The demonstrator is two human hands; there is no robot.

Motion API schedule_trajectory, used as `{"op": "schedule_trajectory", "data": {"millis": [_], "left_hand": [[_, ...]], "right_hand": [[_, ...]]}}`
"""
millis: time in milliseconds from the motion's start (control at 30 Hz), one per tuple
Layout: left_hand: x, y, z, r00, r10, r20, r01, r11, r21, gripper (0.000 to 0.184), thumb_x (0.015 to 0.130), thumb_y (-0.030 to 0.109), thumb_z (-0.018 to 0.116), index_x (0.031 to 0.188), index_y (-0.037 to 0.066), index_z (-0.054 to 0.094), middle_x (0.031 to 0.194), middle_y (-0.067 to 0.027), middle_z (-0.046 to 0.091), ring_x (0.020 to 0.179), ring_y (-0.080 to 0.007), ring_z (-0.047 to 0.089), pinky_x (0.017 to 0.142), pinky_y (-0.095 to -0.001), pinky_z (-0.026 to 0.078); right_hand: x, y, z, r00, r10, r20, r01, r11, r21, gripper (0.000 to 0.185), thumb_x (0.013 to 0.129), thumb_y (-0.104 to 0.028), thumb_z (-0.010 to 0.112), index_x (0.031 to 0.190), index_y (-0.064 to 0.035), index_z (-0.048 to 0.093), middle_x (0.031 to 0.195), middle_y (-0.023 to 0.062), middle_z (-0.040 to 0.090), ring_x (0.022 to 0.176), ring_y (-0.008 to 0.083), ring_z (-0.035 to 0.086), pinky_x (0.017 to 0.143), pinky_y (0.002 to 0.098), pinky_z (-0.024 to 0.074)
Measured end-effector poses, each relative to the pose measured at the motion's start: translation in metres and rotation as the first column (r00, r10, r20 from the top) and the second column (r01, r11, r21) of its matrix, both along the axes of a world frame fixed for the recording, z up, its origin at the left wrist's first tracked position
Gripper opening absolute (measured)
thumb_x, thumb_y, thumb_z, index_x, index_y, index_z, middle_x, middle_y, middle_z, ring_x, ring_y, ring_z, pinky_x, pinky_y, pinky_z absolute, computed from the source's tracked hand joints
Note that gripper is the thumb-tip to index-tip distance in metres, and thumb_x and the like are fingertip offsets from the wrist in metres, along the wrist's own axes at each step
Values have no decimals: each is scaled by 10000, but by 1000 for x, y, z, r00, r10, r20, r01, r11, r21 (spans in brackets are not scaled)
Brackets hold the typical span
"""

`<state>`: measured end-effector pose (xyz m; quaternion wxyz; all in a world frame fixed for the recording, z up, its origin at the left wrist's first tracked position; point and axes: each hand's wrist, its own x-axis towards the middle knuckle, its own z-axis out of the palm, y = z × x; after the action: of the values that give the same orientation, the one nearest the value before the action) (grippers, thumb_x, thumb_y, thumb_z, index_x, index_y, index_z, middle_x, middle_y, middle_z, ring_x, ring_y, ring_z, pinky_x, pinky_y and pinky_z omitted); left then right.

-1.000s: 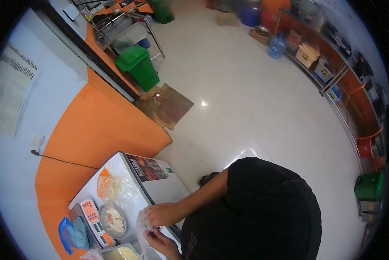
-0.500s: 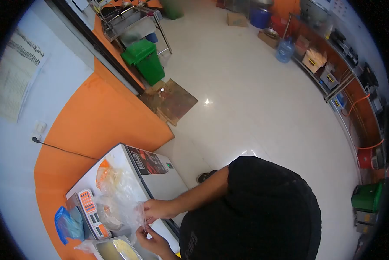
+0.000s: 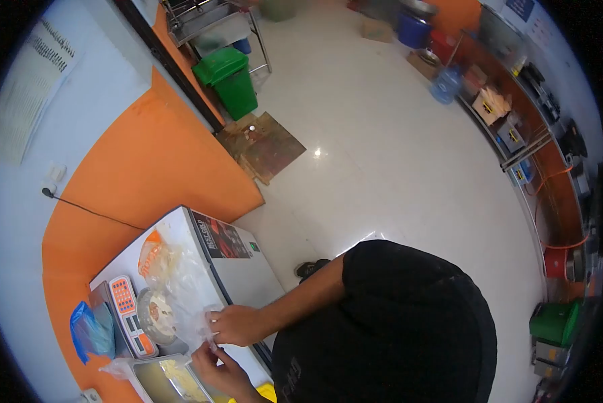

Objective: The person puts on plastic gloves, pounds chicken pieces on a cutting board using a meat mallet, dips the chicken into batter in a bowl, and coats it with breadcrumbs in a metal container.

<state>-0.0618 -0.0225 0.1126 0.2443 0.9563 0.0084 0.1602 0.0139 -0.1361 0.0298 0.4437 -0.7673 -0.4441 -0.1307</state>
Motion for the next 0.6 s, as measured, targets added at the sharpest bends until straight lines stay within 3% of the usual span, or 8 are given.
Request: {"op": "schedule_trajectory", "data": {"millis": [133, 200, 300, 367, 467, 500, 567, 600], "left_hand": [[-3, 13, -6, 987, -87, 137, 63, 984, 166, 169, 873, 33, 556, 1012, -56, 593, 918, -168, 576, 833, -312, 593, 681, -362, 494], [-9, 11, -1, 982, -45, 184, 24, 993, 113, 166, 869, 16, 565, 1016, -55, 594, 922, -167, 574, 823, -314, 589, 688, -371, 492], [-15, 7, 9, 965, -16, 263, -15, 993, 116, 174, 843, -10, 606, 1012, -50, 596, 923, -166, 571, 810, -312, 584, 695, -374, 495], [-17, 5, 6, 952, 8, 307, -34, 996, 79, 188, 821, -12, 642, 1002, -40, 599, 939, -169, 572, 831, -317, 582, 714, -379, 499], [-20, 23, -23, 921, 74, 382, -70, 997, -25, 273, 766, 25, 732, 1002, -9, 598, 979, -183, 581, 884, -338, 574, 749, -404, 496], [-21, 18, -27, 940, 110, 323, -86, 993, -86, 296, 765, 36, 733, 1021, -2, 589, 967, -186, 584, 870, -343, 571, 739, -401, 493], [-11, 3, -10, 973, 95, 211, -46, 973, -225, 351, 739, 65, 759, 1032, 5, 577, 960, -188, 592, 891, -352, 580, 751, -404, 491], [-7, 2, -4, 968, 82, 235, -38, 982, -185, 372, 728, 77, 769, 1041, 17, 579, 973, -169, 608, 903, -347, 594, 758, -396, 495]], "right_hand": [[8, -2, 19, 977, -14, 214, 20, 1000, -23, 107, 751, -184, 594, 756, -99, 658, 770, 31, 611, 873, 216, 567, 768, 381, 445], [13, -9, 31, 957, 26, 290, -33, 999, 18, 104, 759, -168, 587, 762, -93, 659, 779, 43, 619, 820, 215, 581, 768, 373, 444], [14, -10, 48, 983, 170, -67, -180, 965, -191, 101, 805, -148, 550, 785, -98, 634, 806, 105, 632, 750, 296, 591, 762, 427, 457], [15, -6, 55, 958, 95, -272, -119, 990, -75, 129, 831, -145, 543, 808, -61, 637, 820, 145, 637, 740, 347, 593, 760, 442, 468], [27, 6, 42, 840, 287, -461, -148, 938, 314, 181, 854, -166, 588, 882, 3, 646, 865, 192, 650, 785, 351, 635, 756, 445, 498], [27, 8, 42, 720, 396, -569, -181, 900, 396, 245, 882, -158, 586, 1070, -7, 540, 1008, 167, 618, 886, 293, 616, 824, 403, 487], [26, 9, 43, 414, 563, -715, -144, 817, 559, 577, 938, -143, 580, 1444, -28, 328, 1294, 117, 553, 1087, 175, 578, 959, 318, 464], [22, 19, 36, 520, 571, -636, -92, 777, 623, 633, 890, -91, 581, 1451, -10, 300, 1144, 102, 614, 966, 152, 606, 863, 304, 507]]}}
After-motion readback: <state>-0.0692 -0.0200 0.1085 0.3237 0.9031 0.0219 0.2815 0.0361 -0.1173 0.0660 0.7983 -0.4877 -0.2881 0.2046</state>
